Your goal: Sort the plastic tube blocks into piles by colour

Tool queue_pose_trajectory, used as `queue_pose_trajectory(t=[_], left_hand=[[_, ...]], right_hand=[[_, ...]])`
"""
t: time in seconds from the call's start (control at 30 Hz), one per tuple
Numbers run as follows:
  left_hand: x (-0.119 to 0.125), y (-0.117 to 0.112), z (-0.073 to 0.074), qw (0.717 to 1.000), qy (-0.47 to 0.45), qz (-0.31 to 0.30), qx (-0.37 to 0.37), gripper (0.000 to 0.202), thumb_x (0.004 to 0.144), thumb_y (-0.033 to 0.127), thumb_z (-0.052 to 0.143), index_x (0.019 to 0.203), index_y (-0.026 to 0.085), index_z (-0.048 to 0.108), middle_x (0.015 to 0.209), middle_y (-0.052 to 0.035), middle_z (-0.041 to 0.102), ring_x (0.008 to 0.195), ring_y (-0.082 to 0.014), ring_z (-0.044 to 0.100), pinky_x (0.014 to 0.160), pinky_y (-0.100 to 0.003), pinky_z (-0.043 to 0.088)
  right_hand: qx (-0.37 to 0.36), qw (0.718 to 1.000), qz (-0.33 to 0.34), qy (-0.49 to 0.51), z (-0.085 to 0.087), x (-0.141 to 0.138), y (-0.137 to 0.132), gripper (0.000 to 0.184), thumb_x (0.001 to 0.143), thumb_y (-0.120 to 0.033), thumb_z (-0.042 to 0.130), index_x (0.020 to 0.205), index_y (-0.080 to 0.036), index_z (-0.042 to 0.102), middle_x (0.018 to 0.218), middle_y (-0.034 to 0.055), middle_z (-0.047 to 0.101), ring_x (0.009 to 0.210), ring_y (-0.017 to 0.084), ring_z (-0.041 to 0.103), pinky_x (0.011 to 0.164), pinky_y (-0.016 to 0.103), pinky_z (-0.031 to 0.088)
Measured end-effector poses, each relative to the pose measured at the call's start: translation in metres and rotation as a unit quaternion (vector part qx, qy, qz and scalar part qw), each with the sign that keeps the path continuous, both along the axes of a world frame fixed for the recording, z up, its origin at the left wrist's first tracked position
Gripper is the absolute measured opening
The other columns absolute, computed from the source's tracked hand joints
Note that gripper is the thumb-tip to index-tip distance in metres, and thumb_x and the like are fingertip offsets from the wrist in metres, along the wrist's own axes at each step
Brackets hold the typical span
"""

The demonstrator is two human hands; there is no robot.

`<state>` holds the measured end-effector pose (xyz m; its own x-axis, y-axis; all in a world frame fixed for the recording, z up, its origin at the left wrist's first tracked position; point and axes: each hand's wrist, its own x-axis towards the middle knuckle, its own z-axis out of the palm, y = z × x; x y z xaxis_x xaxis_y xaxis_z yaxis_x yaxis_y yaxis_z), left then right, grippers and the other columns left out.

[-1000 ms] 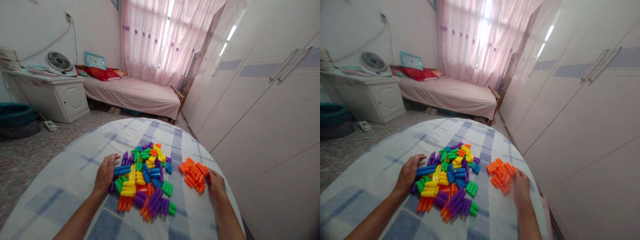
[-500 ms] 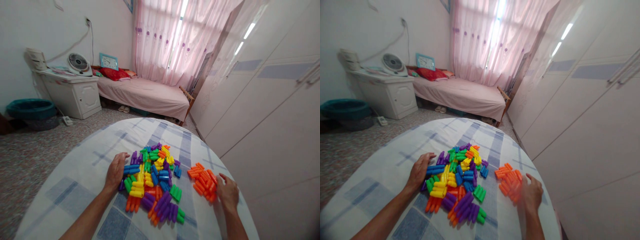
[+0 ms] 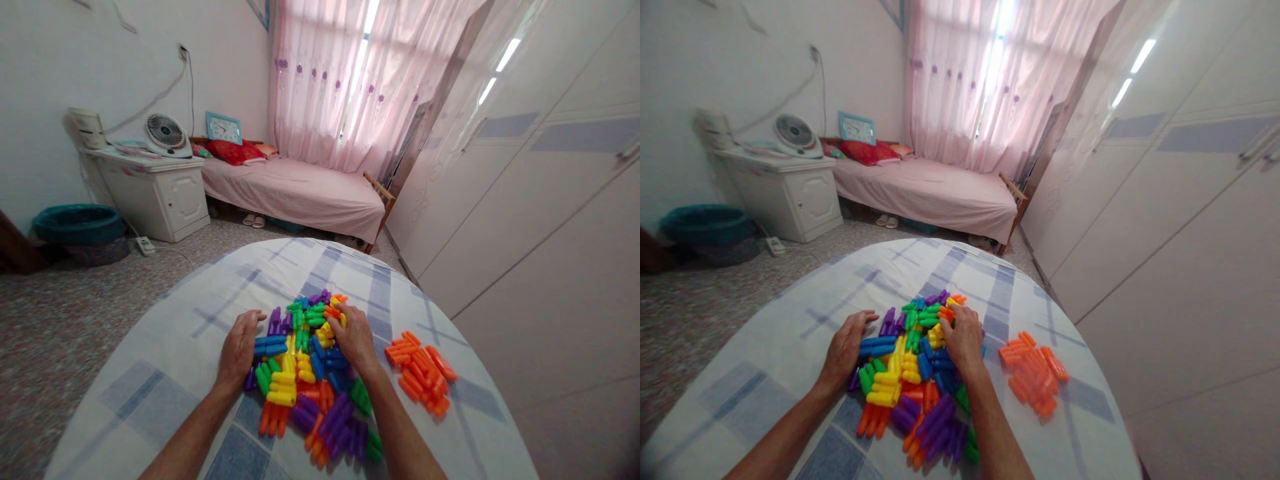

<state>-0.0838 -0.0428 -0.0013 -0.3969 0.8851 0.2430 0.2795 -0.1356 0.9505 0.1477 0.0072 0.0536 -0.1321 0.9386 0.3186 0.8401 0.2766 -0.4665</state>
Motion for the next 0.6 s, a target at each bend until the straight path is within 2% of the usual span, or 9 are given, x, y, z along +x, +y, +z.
queue_pose_trajectory(t=[0.1, 0.23, 0.43, 0.6], left_hand=[[-0.0005, -0.0001, 0.0003, 1.0, 0.008, -0.007, -0.005, 0.048, 0.089, 0.053, 0.03, 0.1, 0.018, 0.061, 0.111, -0.0093, 0.061, 0.108, -0.024, 0.057, 0.092, -0.041, 0.046], [-0.0021, 0.001, -0.0002, 1.0, 0.02, -0.008, -0.011, 0.049, 0.088, 0.053, 0.029, 0.097, 0.018, 0.062, 0.111, -0.0094, 0.061, 0.109, -0.0245, 0.056, 0.094, -0.042, 0.045], [-0.0026, 0.0007, -0.0008, 1.0, 0.027, -0.011, -0.009, 0.048, 0.088, 0.053, 0.029, 0.096, 0.019, 0.062, 0.111, -0.0086, 0.06, 0.107, -0.0241, 0.056, 0.095, -0.043, 0.044], [-0.0016, 0.0004, -0.0001, 1.0, 0.022, -0.004, -0.008, 0.048, 0.087, 0.054, 0.03, 0.096, 0.019, 0.062, 0.111, -0.0087, 0.061, 0.106, -0.0242, 0.057, 0.095, -0.043, 0.044]], right_hand=[[-0.006, 0.998, -0.029, -0.048, -0.0011, -0.0084, 0.0027, 0.029, 0.082, -0.031, 0.053, 0.108, -0.022, 0.063, 0.106, 0.0087, 0.063, 0.098, 0.025, 0.054, 0.083, 0.035, 0.04], [-0.008, 0.997, -0.045, -0.061, -0.0007, -0.0114, 0.0028, 0.026, 0.084, -0.035, 0.052, 0.101, -0.022, 0.065, 0.102, 0.01, 0.062, 0.095, 0.024, 0.054, 0.079, 0.034, 0.04], [-0.016, 0.998, -0.054, -0.037, -0.004, -0.005, 0.0027, 0.019, 0.08, -0.032, 0.054, 0.094, -0.022, 0.062, 0.097, 0.0072, 0.064, 0.091, 0.023, 0.055, 0.075, 0.032, 0.038], [-0.014, 1.0, -0.024, 0.004, -0.0068, -0.0029, -0.0004, 0.014, 0.076, -0.029, 0.055, 0.088, -0.022, 0.057, 0.091, 0.0031, 0.063, 0.084, 0.019, 0.056, 0.072, 0.03, 0.039]])
